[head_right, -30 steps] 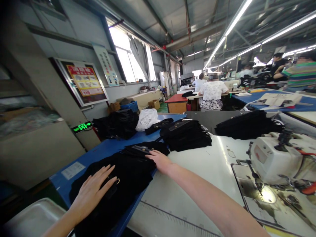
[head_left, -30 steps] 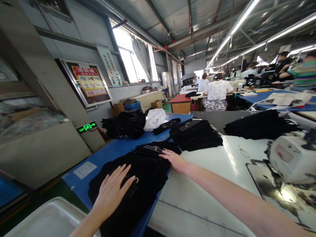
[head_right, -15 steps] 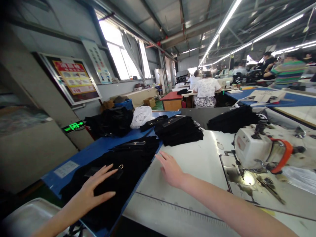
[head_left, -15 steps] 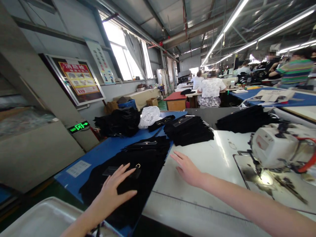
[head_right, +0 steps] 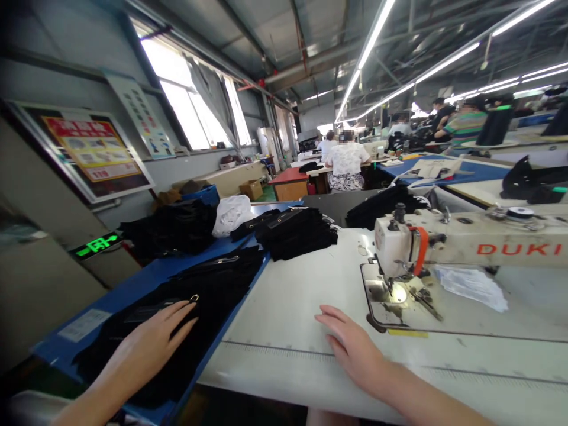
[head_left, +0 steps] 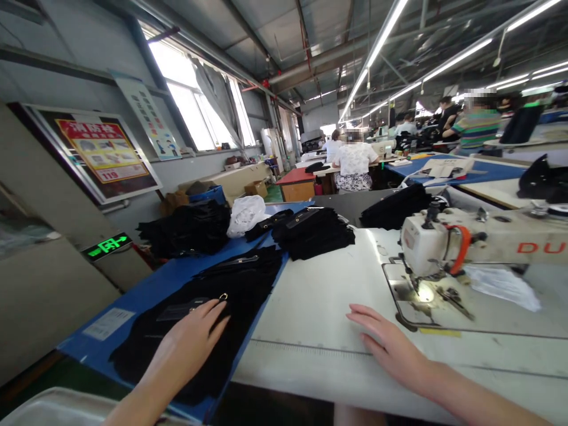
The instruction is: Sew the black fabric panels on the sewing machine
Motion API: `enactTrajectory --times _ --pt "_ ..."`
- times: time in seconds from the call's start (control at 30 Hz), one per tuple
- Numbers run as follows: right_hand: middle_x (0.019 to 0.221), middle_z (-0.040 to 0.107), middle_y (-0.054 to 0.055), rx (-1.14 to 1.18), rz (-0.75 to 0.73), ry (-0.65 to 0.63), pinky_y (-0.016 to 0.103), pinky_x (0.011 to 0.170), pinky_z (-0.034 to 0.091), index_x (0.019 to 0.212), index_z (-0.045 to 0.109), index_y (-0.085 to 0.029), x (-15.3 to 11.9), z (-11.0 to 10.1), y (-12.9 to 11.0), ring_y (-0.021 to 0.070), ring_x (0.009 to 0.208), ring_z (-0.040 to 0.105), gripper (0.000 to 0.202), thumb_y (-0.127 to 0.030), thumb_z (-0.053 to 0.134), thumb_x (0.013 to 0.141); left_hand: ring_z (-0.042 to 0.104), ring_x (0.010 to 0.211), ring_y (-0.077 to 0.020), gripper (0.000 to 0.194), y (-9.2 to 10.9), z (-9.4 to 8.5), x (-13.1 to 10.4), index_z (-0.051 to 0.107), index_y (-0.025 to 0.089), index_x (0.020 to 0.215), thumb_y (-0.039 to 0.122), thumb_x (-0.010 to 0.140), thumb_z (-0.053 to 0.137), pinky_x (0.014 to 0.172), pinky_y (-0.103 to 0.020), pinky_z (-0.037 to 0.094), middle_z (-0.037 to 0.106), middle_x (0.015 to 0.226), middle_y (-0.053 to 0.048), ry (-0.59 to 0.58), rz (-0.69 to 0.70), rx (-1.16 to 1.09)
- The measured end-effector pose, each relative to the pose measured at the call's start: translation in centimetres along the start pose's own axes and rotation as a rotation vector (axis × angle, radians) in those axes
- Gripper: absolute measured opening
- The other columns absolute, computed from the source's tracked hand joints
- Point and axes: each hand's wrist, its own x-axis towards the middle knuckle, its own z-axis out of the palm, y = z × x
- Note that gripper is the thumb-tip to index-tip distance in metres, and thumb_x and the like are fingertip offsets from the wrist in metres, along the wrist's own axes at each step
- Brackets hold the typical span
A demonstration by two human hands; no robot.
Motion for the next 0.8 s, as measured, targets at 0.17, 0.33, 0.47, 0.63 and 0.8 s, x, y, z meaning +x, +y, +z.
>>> enactTrajectory --times 0.17,0.33,0.47,0.63,0.8 --pt "0.139 0.054 0.011 -0.036 0.027 0.093 0.044 0.110 0.041 0.127 0.061 -0.022 -4.4 -3.3 1.8 0.0239 0.128 0.052 0.040 -0.017 0.043 0.091 0.067 0.062 -0.0215 0.044 0.7 -3.6 2.8 0.067 0.017 0.087 0.038 0.096 0.030 0.058 -0.031 0.053 0.072 0.074 -0.006 0.104 -0.306 0.142" --pt "0.133 0.059 0.010 -0.093 0.064 0.202 0.043 0.106 0.045 0.121 0.065 -0.023 -7.4 -7.0 4.3 0.0242 0.123 0.056 0.037 -0.017 0.044 0.090 0.070 0.085 -0.0246 0.043 6.2 -5.5 6.5 0.065 0.010 0.109 0.036 0.098 0.033 0.076 -0.036 0.055 0.073 0.100 -0.012 0.383 -0.172 0.095" --pt "0.129 0.062 0.010 -0.132 0.111 0.228 0.041 0.105 0.046 0.119 0.066 -0.023 -9.1 -9.7 5.8 0.0231 0.121 0.058 0.040 -0.013 0.044 0.087 0.066 0.107 -0.0239 0.040 15.6 0.7 7.7 0.065 0.013 0.116 0.028 0.094 0.035 0.097 -0.037 0.050 0.070 0.117 -0.012 0.287 0.207 -0.075" --pt "0.124 0.064 0.011 -0.169 0.228 0.258 0.042 0.104 0.046 0.115 0.069 -0.021 -11.6 -13.0 8.4 0.0239 0.118 0.059 0.036 -0.014 0.045 0.088 0.064 0.114 -0.0224 0.044 27.4 9.6 6.4 0.068 0.013 0.113 0.012 0.087 0.033 0.095 -0.036 0.054 0.069 0.120 -0.011 0.004 0.481 -0.260" --pt "0.114 0.068 0.010 -0.227 0.306 0.360 0.039 0.097 0.049 0.108 0.071 -0.020 -13.4 -16.4 10.8 0.0228 0.107 0.063 0.031 -0.015 0.046 0.089 0.064 0.113 -0.0225 0.042 30.8 10.4 7.4 0.066 0.013 0.117 0.024 0.092 0.033 0.098 -0.038 0.052 0.068 0.121 -0.010 -0.037 0.304 -0.468"
